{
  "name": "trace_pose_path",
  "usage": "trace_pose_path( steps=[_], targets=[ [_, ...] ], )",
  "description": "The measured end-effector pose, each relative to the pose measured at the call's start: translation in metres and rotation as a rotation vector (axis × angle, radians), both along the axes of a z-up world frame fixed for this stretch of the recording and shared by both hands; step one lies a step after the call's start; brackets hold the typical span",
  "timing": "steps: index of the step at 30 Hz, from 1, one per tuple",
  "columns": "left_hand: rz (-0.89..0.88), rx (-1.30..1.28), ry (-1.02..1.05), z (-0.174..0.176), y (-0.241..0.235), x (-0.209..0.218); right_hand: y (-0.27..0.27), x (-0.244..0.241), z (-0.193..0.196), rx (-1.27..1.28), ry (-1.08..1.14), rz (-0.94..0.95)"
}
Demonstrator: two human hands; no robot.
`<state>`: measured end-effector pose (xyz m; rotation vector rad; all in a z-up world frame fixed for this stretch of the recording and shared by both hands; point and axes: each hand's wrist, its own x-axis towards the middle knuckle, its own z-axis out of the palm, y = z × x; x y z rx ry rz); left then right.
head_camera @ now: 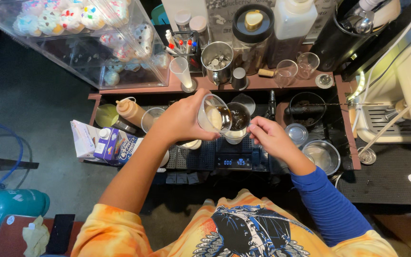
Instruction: The person prepares beverages by pouring milk from a large bottle into a pitcher, measuring liquids on a scale, pouring espresso into cups, and mixing drinks using a spoon.
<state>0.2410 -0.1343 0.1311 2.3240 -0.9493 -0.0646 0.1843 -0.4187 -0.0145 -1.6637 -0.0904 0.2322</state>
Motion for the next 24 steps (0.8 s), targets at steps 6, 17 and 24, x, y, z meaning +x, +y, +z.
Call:
trace_pose_path(
  steps=[6,17,24],
  targets=[
    [0.127,-0.330,-0.041,-0.019,0.011,-0.028,-0.002,-0.006,0.020,0.022,0.002,-0.034],
    [0.233,-0.855,0.134,-0.077,0.013,-0.085,-0.003,-0.016,0.034,-0.010,-0.003,-0.044],
    [0.185,-0.808,0.100,-0.067,0.019,-0.094,-0.004,-0.018,0.038,0.012,-0.015,-0.068]
  ],
)
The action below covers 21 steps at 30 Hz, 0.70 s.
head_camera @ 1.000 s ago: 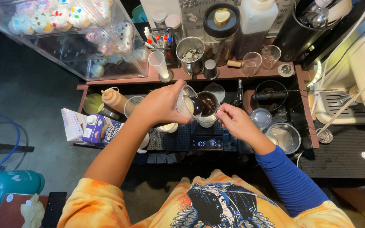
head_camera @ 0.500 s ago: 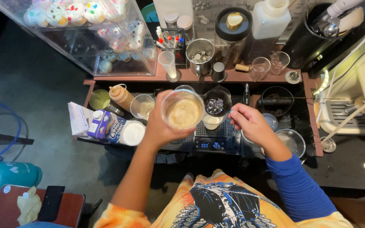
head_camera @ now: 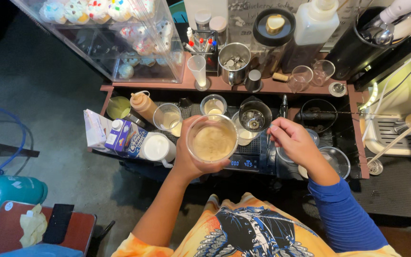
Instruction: The person prepares beverages by pouring milk from a large bottle into a pitcher, measuring liquids on a scale, pouring espresso into cups, and mixing drinks using a spoon.
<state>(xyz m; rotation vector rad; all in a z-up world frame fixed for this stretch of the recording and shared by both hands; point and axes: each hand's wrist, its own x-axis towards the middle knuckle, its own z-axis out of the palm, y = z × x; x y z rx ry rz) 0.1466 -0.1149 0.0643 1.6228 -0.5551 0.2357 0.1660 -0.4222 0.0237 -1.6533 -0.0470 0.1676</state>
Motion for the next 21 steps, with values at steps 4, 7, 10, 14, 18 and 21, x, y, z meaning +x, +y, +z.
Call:
trace_pose_path(
  steps=[4,7,10,14,18,21],
  targets=[
    [-0.061,-0.074,0.107,0.004,0.003,-0.005,0.000,-0.003,0.001,-0.041,0.007,-0.001],
    [0.074,0.126,-0.133,0.004,0.007,-0.001,0.000,-0.006,0.000,-0.021,0.020,-0.019],
    [-0.083,-0.017,-0.006,0.003,0.003,-0.007,0.001,-0.008,0.003,-0.040,0.014,-0.020],
    [-0.091,-0.005,0.044,0.010,0.009,-0.007,0.001,-0.011,0.008,-0.030,0.021,-0.027],
    [-0.141,0.019,0.082,0.017,0.004,-0.006,0.000,-0.015,0.012,-0.054,0.025,-0.038],
    [-0.131,0.173,0.049,0.025,0.010,0.003,-0.002,-0.014,0.008,-0.055,0.027,-0.028]
  ],
)
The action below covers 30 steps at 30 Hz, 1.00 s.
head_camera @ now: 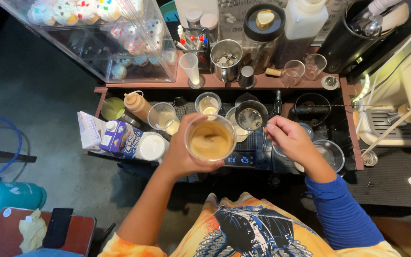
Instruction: The person prepares beverages by pouring milk from a large bottle into a pitcher, measuring liquids on a scale, pouring espresso into cups, and mixing drinks using a spoon.
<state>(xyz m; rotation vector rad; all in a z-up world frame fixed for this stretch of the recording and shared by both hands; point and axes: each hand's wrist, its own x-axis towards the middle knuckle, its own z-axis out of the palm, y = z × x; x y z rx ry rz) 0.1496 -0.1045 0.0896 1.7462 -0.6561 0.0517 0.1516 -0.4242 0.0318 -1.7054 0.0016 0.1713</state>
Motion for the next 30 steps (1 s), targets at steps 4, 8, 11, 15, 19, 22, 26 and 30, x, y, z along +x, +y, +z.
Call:
trace_pose_path(
  steps=[4,8,11,15,19,22,26,30],
  targets=[
    [0.004,0.174,-0.114,0.015,0.004,0.026,0.002,0.001,-0.005,-0.007,-0.028,0.056],
    [0.018,0.366,-0.114,0.026,-0.002,0.049,0.006,0.008,-0.008,-0.067,-0.064,0.089],
    [-0.022,0.487,-0.167,0.034,-0.006,0.065,0.010,0.015,-0.011,-0.156,-0.095,0.100],
    [-0.077,0.654,-0.133,0.042,-0.015,0.080,0.011,0.022,-0.020,-0.183,-0.092,0.098],
    [-0.138,0.730,-0.154,0.044,-0.023,0.089,0.011,0.028,-0.030,-0.119,-0.068,0.101],
    [-0.155,0.749,-0.202,0.043,-0.028,0.093,0.011,0.029,-0.031,-0.098,-0.058,0.108],
    [-0.152,0.840,-0.173,0.044,-0.034,0.094,0.011,0.028,-0.030,-0.087,-0.006,0.094],
    [-0.163,0.849,-0.184,0.048,-0.037,0.095,0.010,0.029,-0.033,-0.108,0.001,0.091]
  ],
)
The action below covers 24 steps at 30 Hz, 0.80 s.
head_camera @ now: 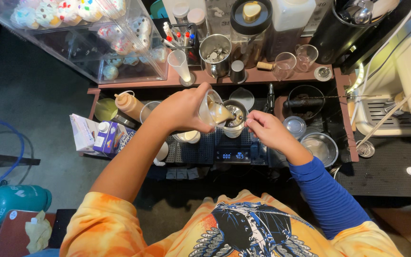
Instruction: The person prepares beverages by pouring milk from a large bottle into a pitcher, measuring liquids on a scale, pouring espresso into cups, and mixing drinks using a spoon.
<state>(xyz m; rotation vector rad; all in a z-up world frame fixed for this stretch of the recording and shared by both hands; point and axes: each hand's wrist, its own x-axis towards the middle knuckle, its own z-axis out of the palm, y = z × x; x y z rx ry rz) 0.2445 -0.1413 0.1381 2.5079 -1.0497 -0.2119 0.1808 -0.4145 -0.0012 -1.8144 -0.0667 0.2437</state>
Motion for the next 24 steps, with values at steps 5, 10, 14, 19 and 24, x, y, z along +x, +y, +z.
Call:
trace_pose_path(
  steps=[5,10,14,19,24],
  targets=[
    [0.005,0.036,0.010,0.003,-0.002,0.003,-0.006,0.005,-0.014,0.051,0.008,0.011],
    [-0.029,-0.036,0.013,0.003,-0.001,0.007,-0.013,0.010,-0.022,0.126,0.018,0.063],
    [-0.014,-0.106,0.057,0.003,-0.002,0.008,-0.020,0.009,-0.016,0.145,0.025,0.071],
    [-0.036,-0.389,-0.047,-0.006,0.004,0.002,-0.029,0.011,0.002,0.193,0.057,0.060],
    [0.143,-0.632,-0.065,-0.015,0.015,-0.016,-0.035,0.010,0.027,0.128,-0.004,0.013]
  ],
)
